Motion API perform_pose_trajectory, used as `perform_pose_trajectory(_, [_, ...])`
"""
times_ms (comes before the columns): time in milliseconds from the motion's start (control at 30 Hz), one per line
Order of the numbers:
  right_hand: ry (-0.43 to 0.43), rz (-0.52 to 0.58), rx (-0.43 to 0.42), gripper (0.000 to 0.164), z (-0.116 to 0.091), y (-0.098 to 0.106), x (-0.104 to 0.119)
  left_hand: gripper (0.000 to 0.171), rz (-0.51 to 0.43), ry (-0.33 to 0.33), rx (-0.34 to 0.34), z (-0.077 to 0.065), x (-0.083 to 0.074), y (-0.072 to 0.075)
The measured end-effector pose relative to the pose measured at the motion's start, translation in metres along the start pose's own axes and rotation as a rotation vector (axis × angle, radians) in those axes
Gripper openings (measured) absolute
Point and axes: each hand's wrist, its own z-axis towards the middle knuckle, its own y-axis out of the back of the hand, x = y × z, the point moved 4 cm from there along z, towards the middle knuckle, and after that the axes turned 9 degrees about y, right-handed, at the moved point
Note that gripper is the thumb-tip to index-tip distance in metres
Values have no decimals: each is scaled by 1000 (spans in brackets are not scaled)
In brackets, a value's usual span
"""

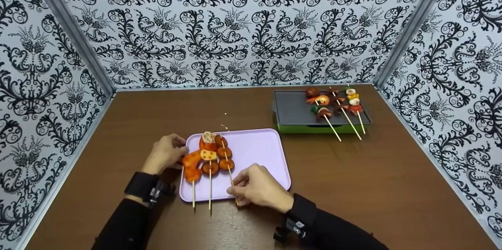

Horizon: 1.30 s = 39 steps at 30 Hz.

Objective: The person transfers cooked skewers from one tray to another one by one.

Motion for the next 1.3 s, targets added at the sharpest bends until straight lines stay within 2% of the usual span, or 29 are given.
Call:
perform_pose_trajectory(100, [3, -59, 9, 19, 0, 2, 0, 33, 10, 8, -1, 0, 0, 0])
perform_pose_trajectory(267, [19, -98, 12, 14, 1, 3, 1, 33, 13, 15, -2, 2, 1, 1])
perform_pose_trajectory(500, [22, -64, -13, 12, 2, -5, 2, 32, 10, 20, -5, 3, 2, 0])
perform_pose_trajectory(733, [69, -27, -30, 12, 3, -7, 3, 31, 38, -23, -20, 1, 0, 0])
perform_pose_trajectory(1033, [29, -62, 9, 18, 3, 3, 4, 30, 41, -16, -24, -1, -3, 1])
perform_pose_trajectory(1300, [23, -135, 28, 16, 1, 7, 5, 31, 33, -8, -16, -2, -1, 1])
